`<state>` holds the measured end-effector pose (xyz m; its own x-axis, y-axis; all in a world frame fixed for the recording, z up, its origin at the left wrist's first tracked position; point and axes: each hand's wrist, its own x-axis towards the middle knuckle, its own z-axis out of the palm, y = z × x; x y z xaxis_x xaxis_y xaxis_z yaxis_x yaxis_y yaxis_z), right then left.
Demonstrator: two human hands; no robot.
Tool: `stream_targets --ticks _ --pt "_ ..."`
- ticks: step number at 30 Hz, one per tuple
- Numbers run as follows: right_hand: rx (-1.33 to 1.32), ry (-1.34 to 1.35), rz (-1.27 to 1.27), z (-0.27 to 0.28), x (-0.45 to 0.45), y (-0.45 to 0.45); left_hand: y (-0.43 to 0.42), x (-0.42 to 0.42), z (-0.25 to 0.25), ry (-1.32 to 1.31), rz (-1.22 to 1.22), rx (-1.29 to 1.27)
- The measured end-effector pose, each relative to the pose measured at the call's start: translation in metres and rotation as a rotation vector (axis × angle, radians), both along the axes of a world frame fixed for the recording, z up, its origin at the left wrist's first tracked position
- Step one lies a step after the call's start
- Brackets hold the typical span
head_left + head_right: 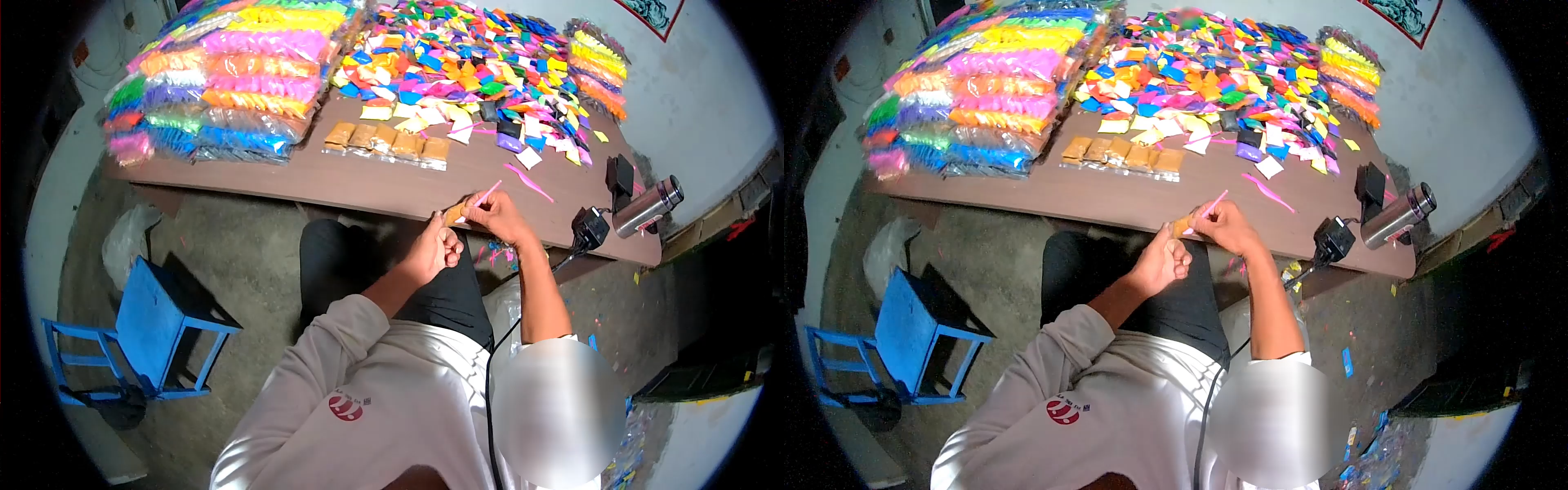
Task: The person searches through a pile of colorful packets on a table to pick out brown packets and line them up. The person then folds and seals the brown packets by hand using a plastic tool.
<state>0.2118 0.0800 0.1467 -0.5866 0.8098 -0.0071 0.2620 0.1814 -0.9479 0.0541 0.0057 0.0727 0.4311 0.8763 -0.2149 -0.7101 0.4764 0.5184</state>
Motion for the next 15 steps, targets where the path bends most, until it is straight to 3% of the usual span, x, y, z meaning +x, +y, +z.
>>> stream_targets --ticks 5,7,12,15 --pt "-0.010 -0.058 0.061 0.009 0.000 0.020 0.001 0.000 -0.016 0.271 0.037 0.093" --pt "0.046 -0.243 0.088 0.011 -0.002 0.027 0.001 0.000 -0.017 0.389 0.060 0.127" --pt "0.083 -0.288 0.101 0.014 -0.008 0.026 -0.001 -0.001 -0.018 0.816 0.138 0.407" --pt "0.097 -0.297 0.113 0.013 -0.009 0.025 -0.001 0.002 -0.015 0.909 0.193 0.409"
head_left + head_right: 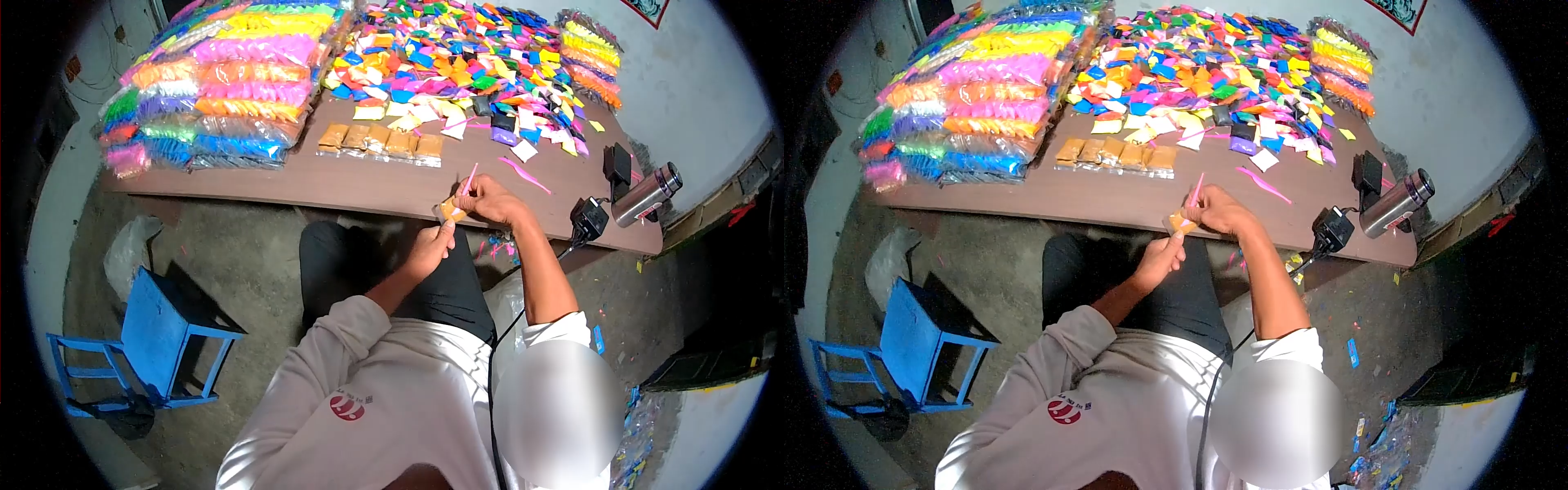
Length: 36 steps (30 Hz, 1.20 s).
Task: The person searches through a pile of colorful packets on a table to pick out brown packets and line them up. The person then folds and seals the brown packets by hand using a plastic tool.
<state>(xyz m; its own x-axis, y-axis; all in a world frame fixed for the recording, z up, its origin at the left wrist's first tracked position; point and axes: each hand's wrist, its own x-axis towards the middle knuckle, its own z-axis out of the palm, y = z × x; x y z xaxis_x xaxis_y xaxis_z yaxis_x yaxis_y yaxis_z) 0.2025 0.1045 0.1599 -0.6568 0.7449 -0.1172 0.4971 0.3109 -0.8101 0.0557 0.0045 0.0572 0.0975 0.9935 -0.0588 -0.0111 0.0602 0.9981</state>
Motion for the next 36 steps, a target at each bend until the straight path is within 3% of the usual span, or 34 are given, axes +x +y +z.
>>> stream_targets --ticks 6,10,12,14,19,23,25,32,36 --pt "0.008 -0.061 0.047 0.001 -0.005 0.001 0.010 0.002 -0.017 0.034 0.078 0.023" --pt "0.106 0.199 0.027 -0.020 -0.011 0.007 0.008 0.004 -0.007 -0.025 0.050 0.062" --pt "0.286 0.233 -0.426 -0.025 -0.005 0.001 0.006 0.003 -0.001 -0.031 0.053 0.077" --pt "0.348 0.326 -0.567 -0.023 0.005 -0.007 0.005 0.000 -0.001 -0.047 0.072 0.054" --pt "-0.071 0.605 -0.452 -0.039 0.007 -0.036 0.007 0.004 -0.007 -0.158 0.108 -0.026" --pt "0.183 0.512 -0.441 -0.058 -0.011 -0.039 0.004 0.007 0.007 -0.170 0.116 -0.052" --pt "0.528 0.277 -0.457 -0.056 -0.015 -0.040 0.005 0.006 0.007 -0.166 0.114 -0.042" --pt "0.531 0.186 -0.563 -0.052 -0.008 -0.018 0.008 0.007 0.010 -0.220 0.104 0.000" --pt "0.256 0.265 -0.612 -0.038 -0.013 -0.023 0.007 0.006 0.004 -0.254 0.105 -0.060"
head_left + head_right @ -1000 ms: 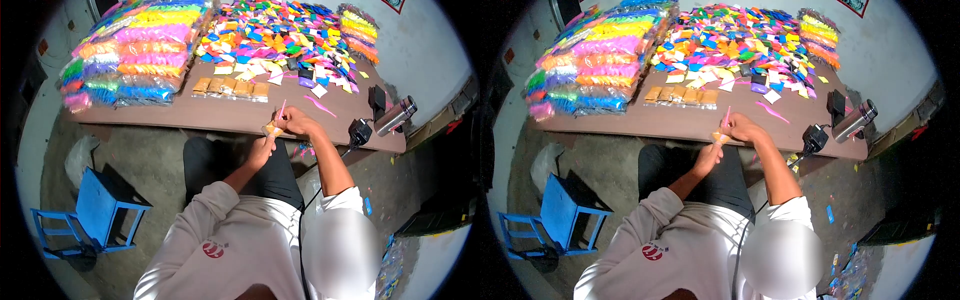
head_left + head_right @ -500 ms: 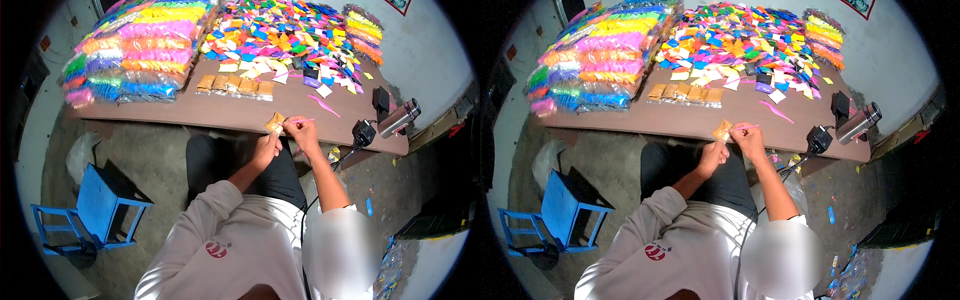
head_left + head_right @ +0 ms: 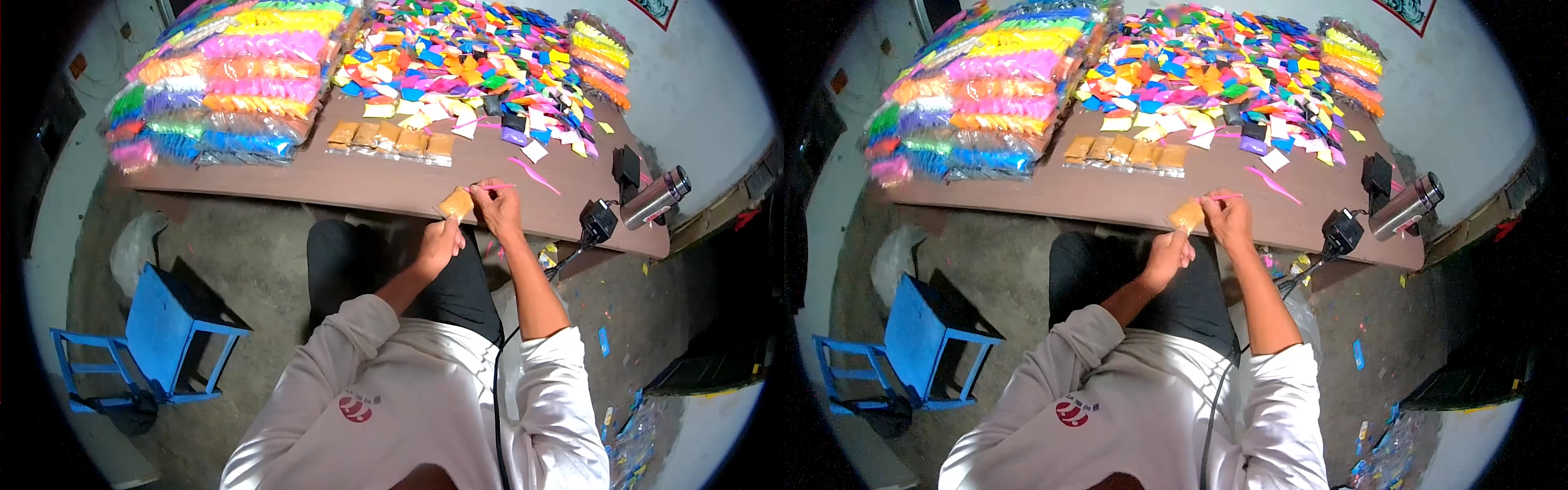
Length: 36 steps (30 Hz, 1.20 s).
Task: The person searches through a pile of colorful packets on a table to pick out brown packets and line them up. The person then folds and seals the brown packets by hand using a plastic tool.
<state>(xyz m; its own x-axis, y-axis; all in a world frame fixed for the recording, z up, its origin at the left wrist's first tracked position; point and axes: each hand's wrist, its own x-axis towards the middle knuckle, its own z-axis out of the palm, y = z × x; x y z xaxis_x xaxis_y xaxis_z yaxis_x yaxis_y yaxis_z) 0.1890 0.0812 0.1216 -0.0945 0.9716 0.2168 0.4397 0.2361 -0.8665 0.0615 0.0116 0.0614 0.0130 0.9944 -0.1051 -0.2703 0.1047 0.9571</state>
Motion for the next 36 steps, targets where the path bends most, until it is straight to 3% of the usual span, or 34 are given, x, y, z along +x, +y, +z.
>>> stream_targets --ticks 3,11,13,17,21,22,25,30,32,34,36 --pt "0.371 -0.018 0.248 -0.008 -0.005 -0.006 -0.001 0.000 -0.005 0.015 0.009 0.038" --pt "0.215 -0.185 0.087 -0.003 -0.012 0.012 0.001 0.004 0.004 -0.013 0.024 0.051" --pt "0.198 -0.141 -0.032 -0.007 -0.013 0.022 0.000 0.003 0.004 0.003 0.031 0.048" --pt "0.026 0.106 0.026 0.002 0.000 0.009 -0.002 -0.003 0.002 0.045 0.041 0.029" --pt "0.125 0.138 0.243 -0.010 0.004 -0.014 -0.005 0.003 0.006 -0.015 0.053 0.017" --pt "0.230 0.004 0.193 -0.017 0.004 -0.016 -0.005 0.004 0.007 -0.016 0.053 0.019" --pt "0.233 0.014 0.178 -0.020 0.002 -0.013 -0.004 0.003 0.008 -0.046 0.022 0.000" --pt "0.314 -0.146 -0.088 -0.020 0.025 0.014 -0.003 0.002 0.010 0.001 0.025 0.004" --pt "0.215 -0.079 -0.096 -0.017 0.027 0.015 -0.004 0.001 0.009 -0.001 0.024 0.021" --pt "0.213 0.117 0.055 -0.007 0.014 0.002 -0.003 0.003 0.004 -0.006 0.021 0.030" --pt "0.338 0.027 0.225 -0.003 0.001 -0.009 -0.002 0.006 0.000 -0.042 0.024 0.020"
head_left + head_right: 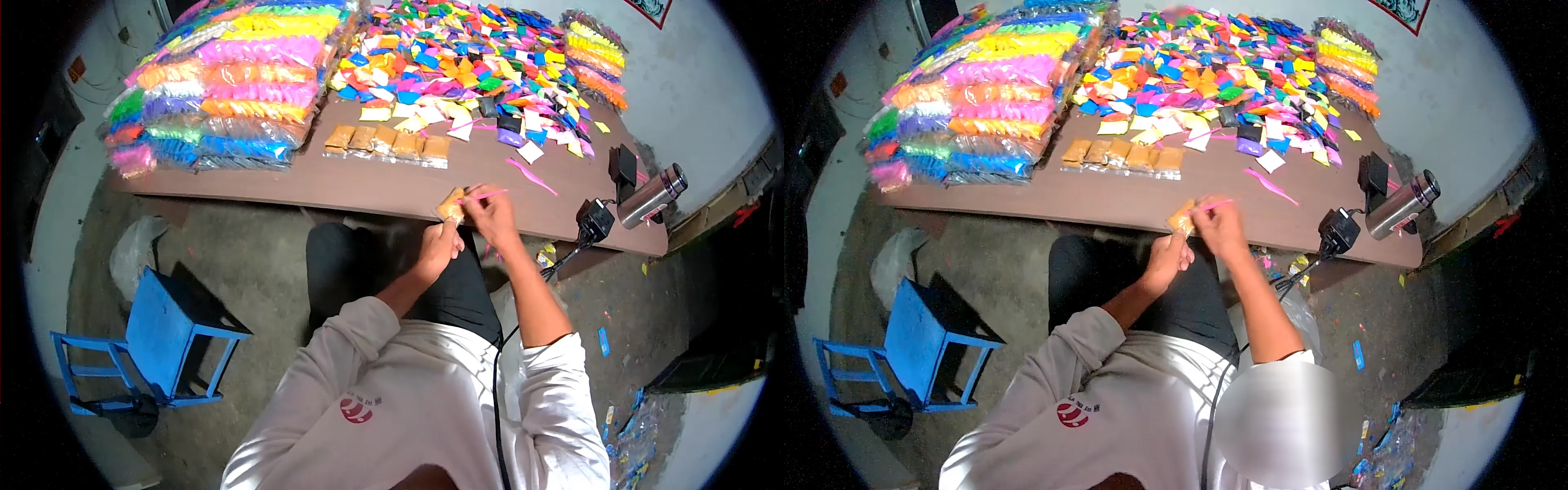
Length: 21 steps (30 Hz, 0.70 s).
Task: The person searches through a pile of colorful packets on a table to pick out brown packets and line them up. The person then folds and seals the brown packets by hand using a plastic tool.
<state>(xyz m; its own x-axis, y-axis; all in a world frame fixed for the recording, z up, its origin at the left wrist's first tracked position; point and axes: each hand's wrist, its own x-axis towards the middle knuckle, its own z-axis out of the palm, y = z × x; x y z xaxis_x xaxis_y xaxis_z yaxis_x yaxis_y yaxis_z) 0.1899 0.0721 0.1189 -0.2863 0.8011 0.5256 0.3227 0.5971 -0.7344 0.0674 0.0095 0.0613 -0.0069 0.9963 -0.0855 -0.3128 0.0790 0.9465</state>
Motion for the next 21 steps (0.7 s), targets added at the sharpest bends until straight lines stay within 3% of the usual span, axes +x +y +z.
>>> stream_targets --ticks 2,4,8,12,14,16,17,18,21 --pt "-0.044 -0.168 -0.098 -0.003 -0.009 -0.008 0.000 0.001 -0.001 0.000 -0.006 -0.004" --pt "0.018 -0.083 -0.104 -0.009 -0.010 0.002 0.003 -0.002 0.004 0.005 -0.010 -0.001" --pt "-0.098 -0.108 -0.162 -0.007 0.000 0.020 0.003 -0.003 0.012 0.044 0.006 -0.010" --pt "-0.161 -0.147 -0.346 -0.016 0.027 0.050 -0.001 -0.005 0.010 0.036 0.001 -0.014" --pt "-0.429 -0.113 -0.194 -0.028 0.057 0.077 -0.001 -0.009 0.006 0.032 0.006 -0.038" --pt "-0.404 -0.069 -0.297 -0.011 0.076 0.068 -0.002 -0.009 0.004 0.023 0.009 -0.068" --pt "-0.445 -0.024 -0.285 -0.017 0.093 0.077 -0.002 -0.008 0.003 0.018 0.016 -0.063" --pt "-0.596 -0.002 -0.289 0.012 0.095 0.057 -0.002 -0.008 0.004 0.012 0.025 -0.056" --pt "-0.674 -0.016 -0.318 0.012 0.129 0.062 -0.006 -0.007 0.014 0.018 0.017 -0.074"
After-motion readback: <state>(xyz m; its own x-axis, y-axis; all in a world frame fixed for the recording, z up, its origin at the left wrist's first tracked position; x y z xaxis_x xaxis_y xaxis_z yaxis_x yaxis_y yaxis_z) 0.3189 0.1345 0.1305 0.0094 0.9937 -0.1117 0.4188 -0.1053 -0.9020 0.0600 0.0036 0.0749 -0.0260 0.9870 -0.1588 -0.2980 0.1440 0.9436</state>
